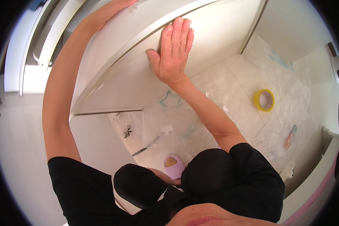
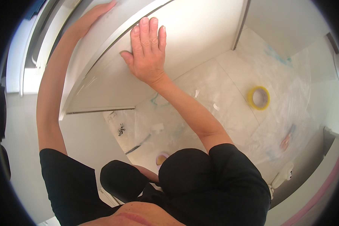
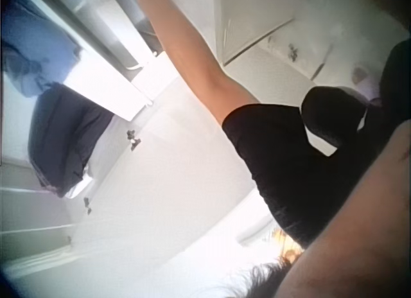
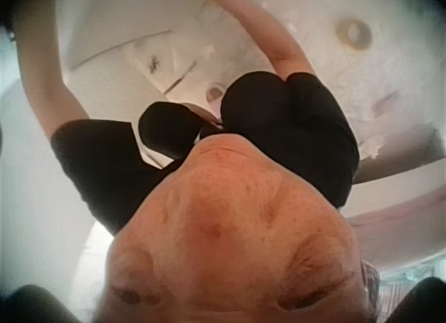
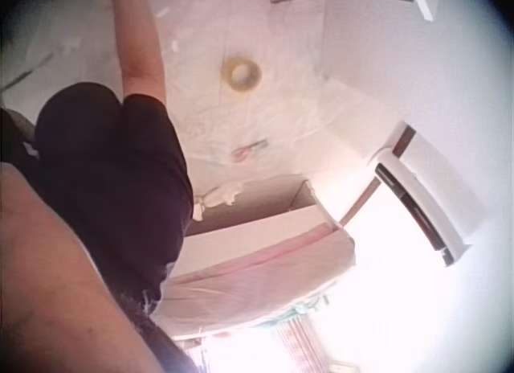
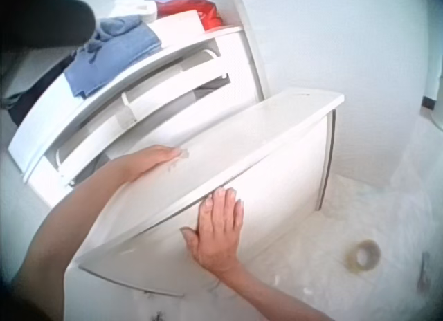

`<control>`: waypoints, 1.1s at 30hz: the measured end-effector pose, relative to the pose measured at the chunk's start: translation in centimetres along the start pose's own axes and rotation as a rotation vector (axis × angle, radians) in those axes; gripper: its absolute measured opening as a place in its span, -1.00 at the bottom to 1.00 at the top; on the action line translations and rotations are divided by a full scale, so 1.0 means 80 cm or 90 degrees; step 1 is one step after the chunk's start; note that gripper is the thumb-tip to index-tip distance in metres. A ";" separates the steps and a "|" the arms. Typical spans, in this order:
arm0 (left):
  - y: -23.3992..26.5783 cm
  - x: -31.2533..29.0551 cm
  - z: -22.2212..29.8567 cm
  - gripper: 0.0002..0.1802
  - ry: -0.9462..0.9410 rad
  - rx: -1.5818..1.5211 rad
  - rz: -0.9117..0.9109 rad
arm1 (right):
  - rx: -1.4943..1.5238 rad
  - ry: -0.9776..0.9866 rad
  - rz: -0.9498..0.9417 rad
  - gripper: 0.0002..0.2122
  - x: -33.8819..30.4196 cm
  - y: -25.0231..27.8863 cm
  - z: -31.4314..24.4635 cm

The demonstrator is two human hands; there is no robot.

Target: The person applies yellow tape to the edges of a white furniture panel while kneeling on the floor. They use scissors to cut the tape and smooth it down, then lift and position the panel into a larger structure.

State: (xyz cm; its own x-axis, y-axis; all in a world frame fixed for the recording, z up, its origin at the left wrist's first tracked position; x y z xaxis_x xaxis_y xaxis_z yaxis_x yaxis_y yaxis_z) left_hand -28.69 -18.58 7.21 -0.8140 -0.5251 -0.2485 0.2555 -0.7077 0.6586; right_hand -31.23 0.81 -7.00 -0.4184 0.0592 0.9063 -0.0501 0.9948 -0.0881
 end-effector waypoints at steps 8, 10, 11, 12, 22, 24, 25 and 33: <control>0.029 -0.084 -0.050 -0.28 -0.020 0.219 0.121 | -0.008 0.113 -0.074 -0.48 -0.036 -0.017 -0.042; 0.050 -0.126 -0.076 -0.24 0.029 0.302 0.178 | -0.013 0.134 -0.090 -0.49 -0.038 -0.020 -0.052; 0.057 -0.146 -0.088 -0.23 0.055 0.344 0.204 | -0.016 0.145 -0.097 -0.50 -0.039 -0.022 -0.056; 0.061 -0.163 -0.098 -0.22 0.077 0.316 0.217 | -0.003 0.147 -0.098 -0.52 -0.042 -0.025 -0.060; 0.061 -0.197 -0.118 -0.25 -0.007 0.233 0.217 | 0.018 0.358 -0.157 -0.63 -0.049 -0.043 -0.118; 0.066 -0.187 -0.133 -0.22 -0.021 0.256 0.245 | 0.024 0.406 -0.168 -0.62 -0.049 -0.047 -0.129; 0.067 -0.187 -0.136 -0.21 -0.023 0.273 0.249 | 0.031 0.424 -0.175 -0.62 -0.049 -0.049 -0.137; 0.072 -0.175 -0.148 -0.13 -0.065 0.302 0.239 | 0.043 0.550 -0.238 -0.58 -0.045 -0.064 -0.180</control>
State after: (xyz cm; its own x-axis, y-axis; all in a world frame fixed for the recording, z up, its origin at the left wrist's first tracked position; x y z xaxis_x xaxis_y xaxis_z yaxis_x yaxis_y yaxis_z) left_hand -9.66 -20.88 6.08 -0.7653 -0.6333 0.1150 0.2926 -0.1832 0.9385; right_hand -16.38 -3.35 -3.89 0.4510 -0.1952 0.8709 -0.1091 0.9564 0.2709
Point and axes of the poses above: each hand's wrist, its own x-axis towards the middle knuckle, its own y-axis out of the back of the hand, z = x × y, the point moved 3 cm from there along x, towards the middle knuckle, and after that the axes turned 5 degrees about z, right-handed, at the moved point
